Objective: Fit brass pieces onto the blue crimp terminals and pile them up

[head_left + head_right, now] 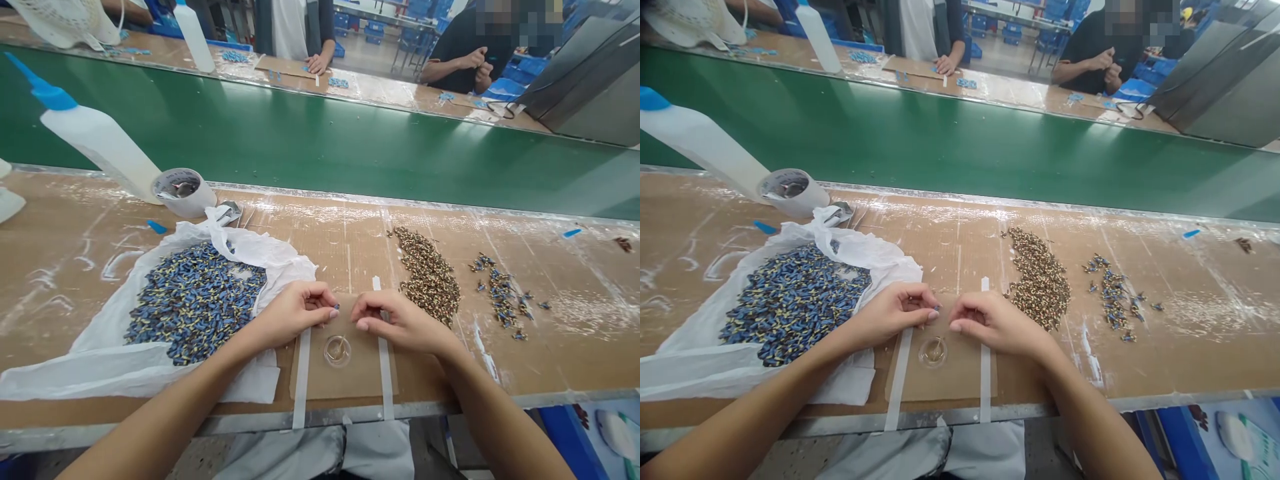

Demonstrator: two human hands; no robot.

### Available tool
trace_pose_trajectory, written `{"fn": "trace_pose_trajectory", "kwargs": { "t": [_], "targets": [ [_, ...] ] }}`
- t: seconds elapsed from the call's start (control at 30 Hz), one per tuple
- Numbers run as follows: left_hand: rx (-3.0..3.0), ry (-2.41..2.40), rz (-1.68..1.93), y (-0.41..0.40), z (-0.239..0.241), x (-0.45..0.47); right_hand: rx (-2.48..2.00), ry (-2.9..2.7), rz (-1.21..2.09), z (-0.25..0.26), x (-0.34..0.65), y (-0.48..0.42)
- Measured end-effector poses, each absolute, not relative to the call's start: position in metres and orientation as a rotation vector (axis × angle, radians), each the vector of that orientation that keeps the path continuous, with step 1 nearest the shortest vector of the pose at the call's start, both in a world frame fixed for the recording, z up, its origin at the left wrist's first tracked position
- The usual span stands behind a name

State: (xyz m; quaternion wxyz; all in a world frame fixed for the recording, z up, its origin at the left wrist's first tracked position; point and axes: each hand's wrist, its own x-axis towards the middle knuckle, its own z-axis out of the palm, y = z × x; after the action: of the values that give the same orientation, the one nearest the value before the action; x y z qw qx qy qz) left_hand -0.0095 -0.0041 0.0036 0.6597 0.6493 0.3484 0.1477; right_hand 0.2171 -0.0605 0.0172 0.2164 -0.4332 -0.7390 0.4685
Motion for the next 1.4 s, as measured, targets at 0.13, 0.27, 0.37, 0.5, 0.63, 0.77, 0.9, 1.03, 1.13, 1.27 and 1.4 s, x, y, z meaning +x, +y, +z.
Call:
{"fn": "trace_pose_trajectory", "kwargs": {
  "t": [0.13,0.27,0.37,0.5,0.63,0.77,0.9,1.03,1.13,1.27,1.4],
  "targets": [
    [1.484,0.773,0.316,-0.003,-0.001,-0.011,-1.107,-2.030,1.454,0.014,0.207,-0.064],
    [1.508,0.754,0.313,-0.003,-0.004,-0.011,-1.066,-2.055,1.369,0.013,0.201,-0.065],
    [1.551,0.746,0.323,-0.003,-0.005,-0.010,-1.017,-2.081,1.328,0.017,0.200,-0.066],
    [1.562,0.738,0.335,-0.004,-0.004,-0.010,-1.006,-2.084,1.328,0.020,0.199,-0.067],
    [1.566,0.742,0.342,-0.004,-0.004,-0.009,-0.986,-2.083,1.303,0.018,0.198,-0.066],
    [1.540,0.749,0.341,-0.006,-0.005,-0.009,-0.985,-1.996,1.323,0.018,0.203,-0.064],
    [1.533,0.760,0.332,-0.007,-0.005,-0.008,-1.036,-1.790,1.353,0.020,0.213,-0.065],
    [1.549,0.775,0.329,-0.008,-0.004,-0.007,-1.094,-1.567,1.261,0.017,0.218,-0.065],
    [1.539,0.772,0.329,-0.008,-0.003,-0.006,-1.200,-1.502,1.092,0.012,0.215,-0.063],
    [1.535,0.769,0.323,-0.009,-0.003,-0.006,-1.232,-1.522,1.019,0.007,0.210,-0.062],
    [1.542,0.774,0.315,-0.008,-0.002,-0.006,-1.250,-1.574,0.990,0.008,0.209,-0.063]
  ]
}}
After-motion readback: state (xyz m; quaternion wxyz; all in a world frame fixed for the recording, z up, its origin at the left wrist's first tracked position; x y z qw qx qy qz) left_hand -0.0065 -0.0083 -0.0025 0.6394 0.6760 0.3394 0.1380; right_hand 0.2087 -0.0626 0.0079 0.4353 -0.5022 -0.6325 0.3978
